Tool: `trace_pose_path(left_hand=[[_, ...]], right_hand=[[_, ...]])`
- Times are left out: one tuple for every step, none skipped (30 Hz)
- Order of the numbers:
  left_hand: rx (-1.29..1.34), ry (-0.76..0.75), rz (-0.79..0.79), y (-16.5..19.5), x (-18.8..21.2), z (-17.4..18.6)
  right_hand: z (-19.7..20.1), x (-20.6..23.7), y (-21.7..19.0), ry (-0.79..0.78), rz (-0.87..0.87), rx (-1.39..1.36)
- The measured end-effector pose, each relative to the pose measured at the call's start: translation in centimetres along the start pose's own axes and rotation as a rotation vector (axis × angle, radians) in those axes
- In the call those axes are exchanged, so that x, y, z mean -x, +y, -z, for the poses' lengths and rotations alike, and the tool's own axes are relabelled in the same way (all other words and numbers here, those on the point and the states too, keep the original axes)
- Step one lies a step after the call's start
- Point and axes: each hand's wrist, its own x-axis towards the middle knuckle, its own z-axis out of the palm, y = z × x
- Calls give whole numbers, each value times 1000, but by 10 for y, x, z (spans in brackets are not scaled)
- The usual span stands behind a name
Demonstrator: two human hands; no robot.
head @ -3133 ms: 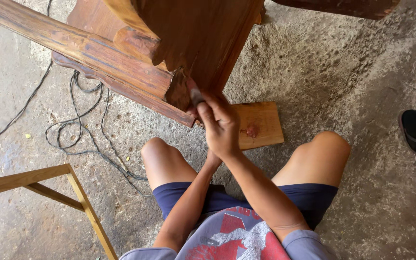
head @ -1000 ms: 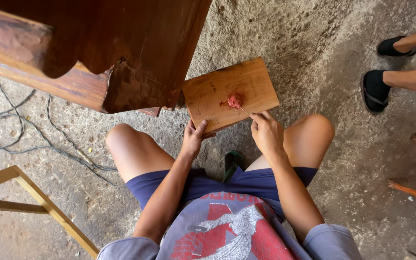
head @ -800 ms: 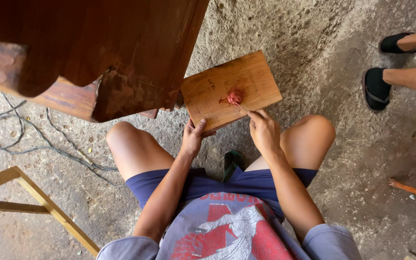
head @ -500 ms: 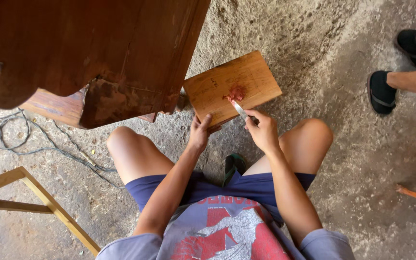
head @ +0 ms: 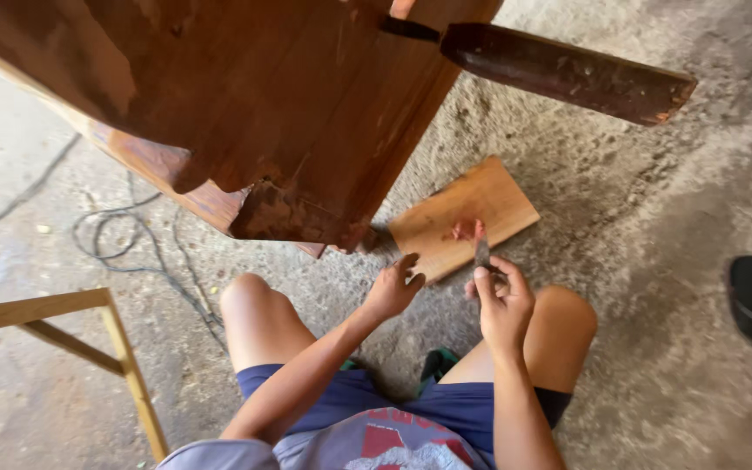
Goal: The person sits on the workshop floor holding a small board with red wood filler and uses a knife to scoop the filler. They stand and press the filler into cracks and holes on the underside of a carved wooden furniture piece, working the knife along the seams to fill them.
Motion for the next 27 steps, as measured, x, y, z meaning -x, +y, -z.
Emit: trace_pose_path(left_hand=[[-84,110,-204,29,14,39],[-161,219,-413,57,30,79],[-238,325,-615,85,41,116],[-313,427,-811,109,53,152],[-413,521,-945,127,58,185],[-512,618,-1074,144,60,209],[-926,936,-580,157,59,223],[-1285,1209,-14,165,53,236],[-1098,1225,-197,166,48,245],[-902,1222,-375,163,38,257],[-788,1211,-429,159,33,260],[-673,1199,-484,152,27,264],[-642,1197,-423,146,26,263],[-644,1193,-385,138,23,266],[-646,1189,-347,133,24,265],[-682,1182,-325,128,24,267],[-696,1190,-329,126,26,267],[-711,1198,-332,126,28,267],[-696,1220,-370,127,26,268],[-696,1211,-380,131,29,267],[-695,1203,-389,135,27,268],[-712,1169,-367,140,29,267],[-710,1157,-356,145,28,267],[-709,1146,-344,150,28,268],[-691,1154,-343,154,27,268],[-673,1160,-344,157,25,268],[-655,1166,-347,160,24,268]], right_hand=[[-7,-5,-9,-10,47,-2],[-15,-10,-20,-13,89,-3],[-24,-15,-31,-44,121,-35],[-35,-21,-43,-71,160,-65],[-46,-27,-56,-100,197,-91],[-61,-32,-70,-144,244,-122],[-77,-36,-83,-188,296,-151],[-96,-43,-96,-204,371,-193],[-115,-49,-108,-221,447,-233],[-134,-53,-119,-193,408,-227],[-150,-56,-129,-169,366,-221],[-163,-56,-136,-169,372,-268],[-174,-55,-142,-169,377,-313],[-181,-54,-147,-169,379,-359],[-186,-52,-150,-168,360,-384],[-189,-48,-152,-169,335,-407],[-189,-45,-153,-175,308,-432],[-190,-43,-154,-181,288,-468],[-190,-41,-155,-184,270,-502],[-191,-41,-155,-183,255,-533],[-191,-40,-157,-175,244,-542],[-192,-41,-158,-170,235,-551],[-192,-41,-160,-167,227,-557],[-193,-41,-161,-170,228,-530],[-195,-41,-163,-170,227,-503],[-195,-41,-164,-167,227,-477],[-197,-39,-165,-170,237,-478]])
